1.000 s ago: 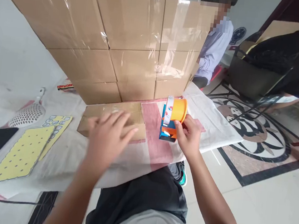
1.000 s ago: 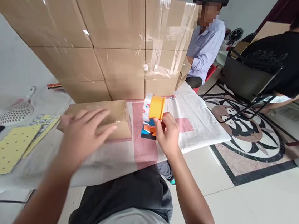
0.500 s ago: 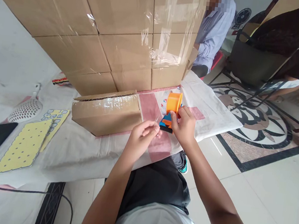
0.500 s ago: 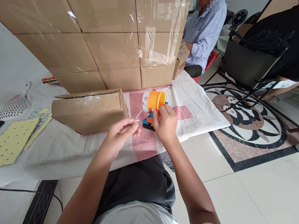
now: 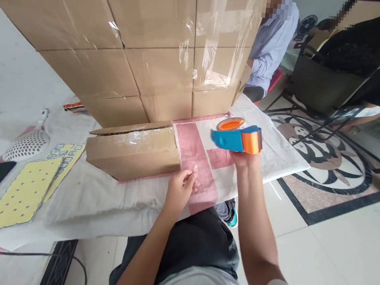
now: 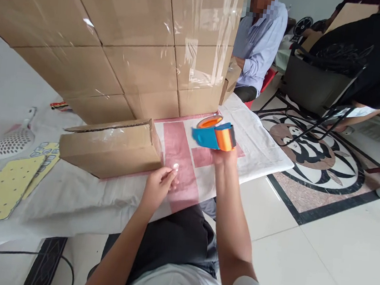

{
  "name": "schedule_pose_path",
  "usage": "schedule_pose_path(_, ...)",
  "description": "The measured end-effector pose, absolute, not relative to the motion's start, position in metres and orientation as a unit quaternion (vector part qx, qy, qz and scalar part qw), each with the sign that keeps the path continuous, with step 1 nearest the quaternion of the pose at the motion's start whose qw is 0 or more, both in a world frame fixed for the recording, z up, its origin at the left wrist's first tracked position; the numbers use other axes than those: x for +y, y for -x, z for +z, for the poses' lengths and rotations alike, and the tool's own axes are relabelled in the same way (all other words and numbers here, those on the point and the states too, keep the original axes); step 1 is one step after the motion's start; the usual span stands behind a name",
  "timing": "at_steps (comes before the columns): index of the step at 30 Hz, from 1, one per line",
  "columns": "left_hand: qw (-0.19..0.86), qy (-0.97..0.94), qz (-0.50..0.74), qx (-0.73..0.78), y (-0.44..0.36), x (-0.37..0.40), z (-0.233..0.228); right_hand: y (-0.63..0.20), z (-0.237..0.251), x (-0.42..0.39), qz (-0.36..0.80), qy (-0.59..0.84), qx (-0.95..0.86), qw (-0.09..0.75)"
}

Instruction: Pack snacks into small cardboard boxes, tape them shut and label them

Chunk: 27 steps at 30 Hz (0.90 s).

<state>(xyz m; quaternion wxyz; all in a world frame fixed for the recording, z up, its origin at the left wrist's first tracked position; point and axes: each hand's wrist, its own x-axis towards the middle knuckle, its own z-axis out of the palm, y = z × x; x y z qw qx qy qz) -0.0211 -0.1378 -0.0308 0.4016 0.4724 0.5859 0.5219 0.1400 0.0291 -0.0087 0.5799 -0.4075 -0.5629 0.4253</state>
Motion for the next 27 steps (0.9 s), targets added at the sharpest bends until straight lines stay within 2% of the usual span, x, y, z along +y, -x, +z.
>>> schedule_pose_path(2,0.407,-0.470,0.525,0.581,0.026,-0.140,-0.031,-0.139,-0.004,0.044,0.356,0.435,-0.565,0.604)
schedule_pose_path(4,0.409,-0.469,0.534,0.572,0.030,-0.141,-0.028,-0.134,-0.005,0.055,0.280,0.467,-0.626,0.558)
schedule_pose_path(7,0.407,-0.456,0.552,0.568,0.035,-0.141,-0.020,-0.129,-0.008,0.057,0.242,0.479,-0.708,0.459)
schedule_pose_path(9,0.398,-0.449,0.559,0.573,0.039,-0.142,-0.014,-0.129,-0.005,0.043,0.215,0.474,-0.710,0.475)
schedule_pose_path(12,0.361,-0.461,0.555,0.590,0.042,-0.148,-0.002,-0.127,0.014,-0.001,0.192,0.377,-0.771,0.477)
schedule_pose_path(16,0.230,-0.513,0.543,0.624,0.044,-0.164,0.016,-0.107,0.054,-0.049,0.285,0.147,-0.880,0.351)
schedule_pose_path(18,0.195,-0.508,0.548,0.635,0.048,-0.174,0.022,-0.096,0.076,-0.049,0.283,0.113,-0.876,0.374)
schedule_pose_path(21,0.193,-0.440,0.567,0.669,0.064,-0.190,0.027,-0.074,0.105,-0.026,0.266,0.145,-0.843,0.445)
schedule_pose_path(23,0.115,-0.409,0.575,0.700,0.078,-0.196,0.030,-0.053,0.119,-0.011,0.275,0.150,-0.849,0.425)
schedule_pose_path(25,-0.028,-0.439,0.559,0.703,0.093,-0.195,0.034,-0.028,0.126,-0.002,0.274,0.140,-0.881,0.359)
schedule_pose_path(27,-0.146,-0.520,0.488,0.686,0.106,-0.186,0.037,-0.002,0.125,0.001,0.238,0.143,-0.918,0.282)
